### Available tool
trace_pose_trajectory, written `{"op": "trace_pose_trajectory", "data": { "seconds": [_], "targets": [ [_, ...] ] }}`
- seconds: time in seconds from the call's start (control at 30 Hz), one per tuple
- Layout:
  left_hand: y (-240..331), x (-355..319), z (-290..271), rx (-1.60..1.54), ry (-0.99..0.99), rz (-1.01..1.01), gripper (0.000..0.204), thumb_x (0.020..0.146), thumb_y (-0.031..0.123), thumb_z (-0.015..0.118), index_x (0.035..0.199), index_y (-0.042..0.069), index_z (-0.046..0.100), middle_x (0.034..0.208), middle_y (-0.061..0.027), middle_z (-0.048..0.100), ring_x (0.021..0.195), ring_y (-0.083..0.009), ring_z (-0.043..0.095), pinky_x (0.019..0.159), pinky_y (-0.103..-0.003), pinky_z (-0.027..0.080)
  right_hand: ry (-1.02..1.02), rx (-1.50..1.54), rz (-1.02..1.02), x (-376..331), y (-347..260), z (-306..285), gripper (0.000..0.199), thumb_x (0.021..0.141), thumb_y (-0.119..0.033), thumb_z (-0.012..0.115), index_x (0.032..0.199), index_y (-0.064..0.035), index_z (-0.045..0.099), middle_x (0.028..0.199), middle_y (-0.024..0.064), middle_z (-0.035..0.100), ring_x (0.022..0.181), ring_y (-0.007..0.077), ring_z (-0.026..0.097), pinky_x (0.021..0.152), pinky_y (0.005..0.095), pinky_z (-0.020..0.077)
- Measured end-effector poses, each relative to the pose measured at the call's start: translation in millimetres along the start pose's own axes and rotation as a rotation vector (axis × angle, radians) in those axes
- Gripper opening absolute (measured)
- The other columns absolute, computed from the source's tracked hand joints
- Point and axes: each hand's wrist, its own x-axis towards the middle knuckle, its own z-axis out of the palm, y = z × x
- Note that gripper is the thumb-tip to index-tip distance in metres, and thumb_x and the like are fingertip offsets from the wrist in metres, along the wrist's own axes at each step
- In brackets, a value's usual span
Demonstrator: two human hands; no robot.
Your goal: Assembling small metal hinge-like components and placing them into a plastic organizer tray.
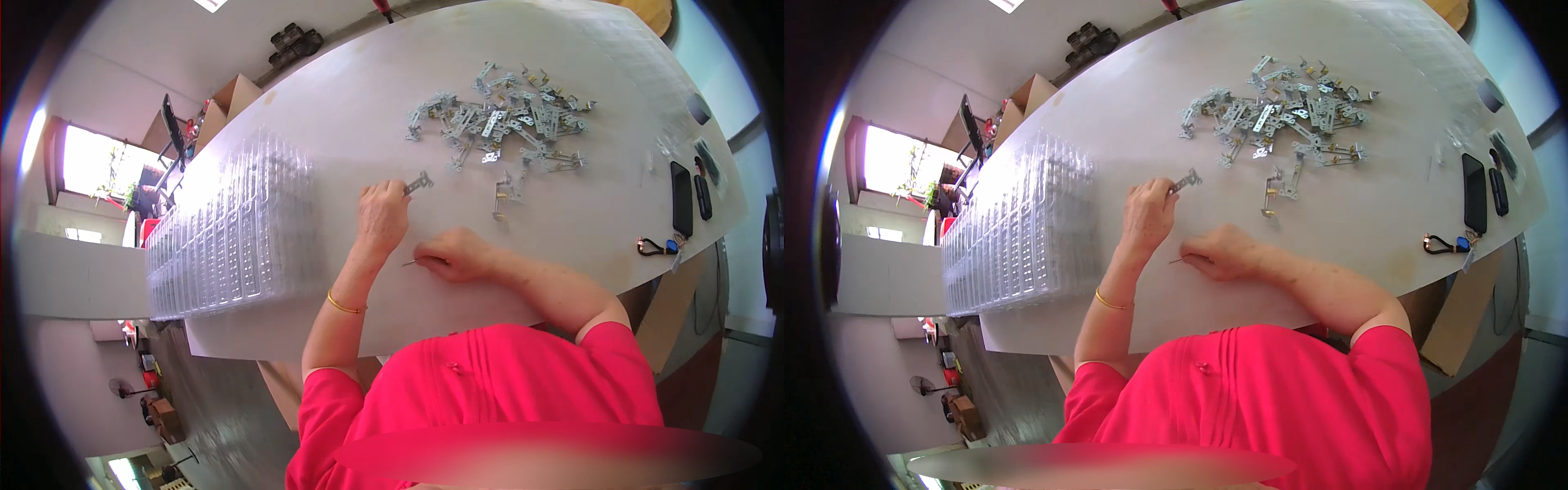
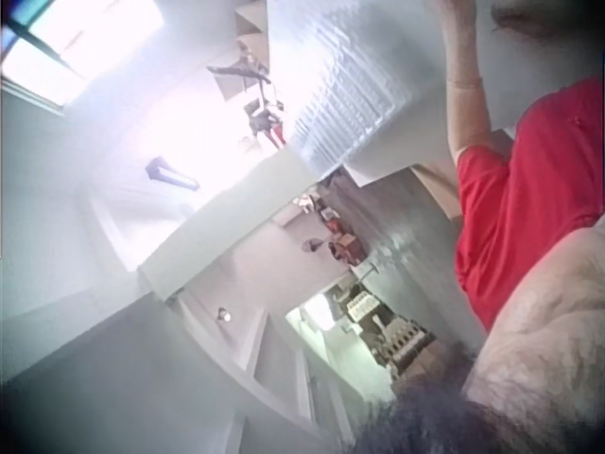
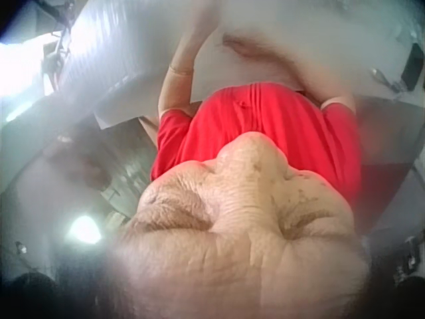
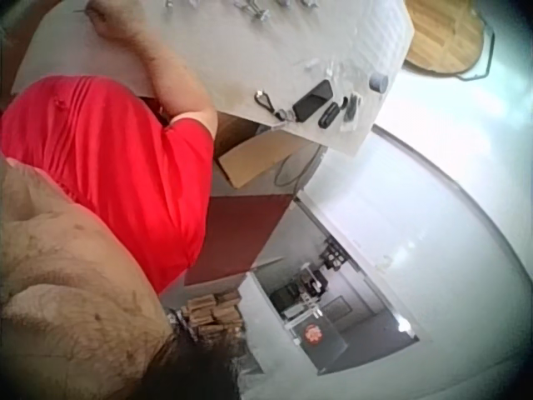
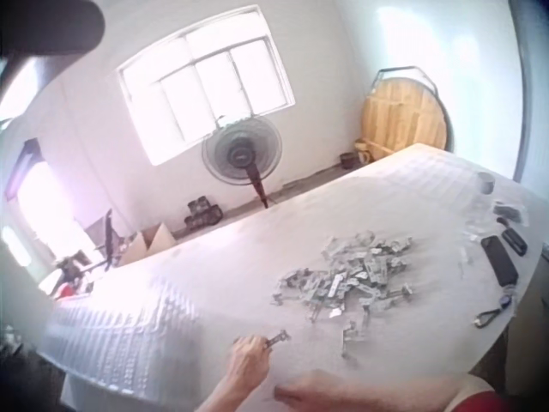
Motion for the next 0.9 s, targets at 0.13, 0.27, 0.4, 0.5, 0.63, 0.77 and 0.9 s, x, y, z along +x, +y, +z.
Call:
{"op": "trace_pose_trajectory", "data": {
  "seconds": [0.13, 0.27, 0.4, 0.5, 0.63, 0.77, 0.9],
  "targets": [
    [-16, -20, 5, 0.097, -0.094, -0.106, 0.021, 0.085, 0.016, 0.066, 0.102, 0.005, 0.064, 0.092, -0.0134, 0.066, 0.088, -0.0322, 0.062, 0.082, -0.040, 0.046, 0.008, 0.054, 0.069, 1, -5, -5, 0.009, 0.088, -0.016, 0.063, 0.095, -0.0107, 0.063, 0.076, 0.0132, 0.065, 0.066, 0.0342, 0.063, 0.060, 0.0425, 0.0500],
    [-16, -20, 16, 0.018, -0.012, -0.118, 0.020, 0.085, 0.016, 0.065, 0.101, 0.004, 0.065, 0.095, -0.0147, 0.066, 0.092, -0.0336, 0.062, 0.082, -0.042, 0.047, 0.055, 0.092, 0.171, 1, -2, -12, 0.008, 0.088, -0.014, 0.065, 0.095, -0.0090, 0.065, 0.075, 0.0132, 0.065, 0.063, 0.0295, 0.063, 0.059, 0.0370, 0.0494],
    [-23, -21, 22, 0.006, 0.030, -0.063, 0.019, 0.085, 0.016, 0.064, 0.100, 0.004, 0.065, 0.092, -0.0138, 0.066, 0.088, -0.0331, 0.062, 0.083, -0.042, 0.048, 0.167, 0.138, 0.262, 6, 3, -30, 0.008, 0.089, -0.011, 0.065, 0.095, -0.0046, 0.066, 0.072, 0.0128, 0.064, 0.062, 0.0197, 0.061, 0.059, 0.0315, 0.0483],
    [-22, -20, 18, -0.328, 0.054, -0.267, 0.018, 0.090, 0.016, 0.063, 0.101, 0.002, 0.066, 0.085, -0.0104, 0.067, 0.075, -0.0259, 0.064, 0.069, -0.036, 0.051, 0.258, 0.156, 0.342, 6, 19, -44, 0.009, 0.090, -0.010, 0.065, 0.095, -0.0020, 0.065, 0.070, 0.0109, 0.063, 0.064, 0.0147, 0.059, 0.060, 0.0298, 0.0477],
    [-13, -17, 1, -1.162, -0.058, -0.701, 0.019, 0.096, 0.020, 0.061, 0.100, 0.001, 0.066, 0.077, -0.0030, 0.062, 0.061, -0.0115, 0.058, 0.054, -0.025, 0.046, 0.492, 0.222, 0.465, 6, 39, -58, 0.009, 0.093, -0.013, 0.063, 0.094, -0.0044, 0.064, 0.069, 0.0004, 0.060, 0.063, 0.0081, 0.054, 0.058, 0.0255, 0.0444],
    [-24, -26, 8, -1.466, -0.044, -0.753, 0.018, 0.096, 0.020, 0.062, 0.099, 0.003, 0.067, 0.075, -0.0011, 0.060, 0.056, -0.0074, 0.054, 0.049, -0.021, 0.040, 0.612, 0.320, 0.564, 20, 27, -54, 0.010, 0.095, -0.014, 0.062, 0.093, -0.0046, 0.063, 0.068, -0.0012, 0.059, 0.062, 0.0063, 0.053, 0.056, 0.0232, 0.0431],
    [-25, -33, 10, -1.423, -0.011, -0.770, 0.019, 0.096, 0.021, 0.062, 0.099, 0.004, 0.067, 0.074, -0.0005, 0.060, 0.055, -0.0064, 0.052, 0.047, -0.020, 0.038, 0.454, 0.180, 0.476, 39, 5, -39, 0.011, 0.095, -0.015, 0.062, 0.092, -0.0036, 0.063, 0.067, 0.0009, 0.060, 0.061, 0.0070, 0.054, 0.056, 0.0242, 0.0439]
  ]
}}
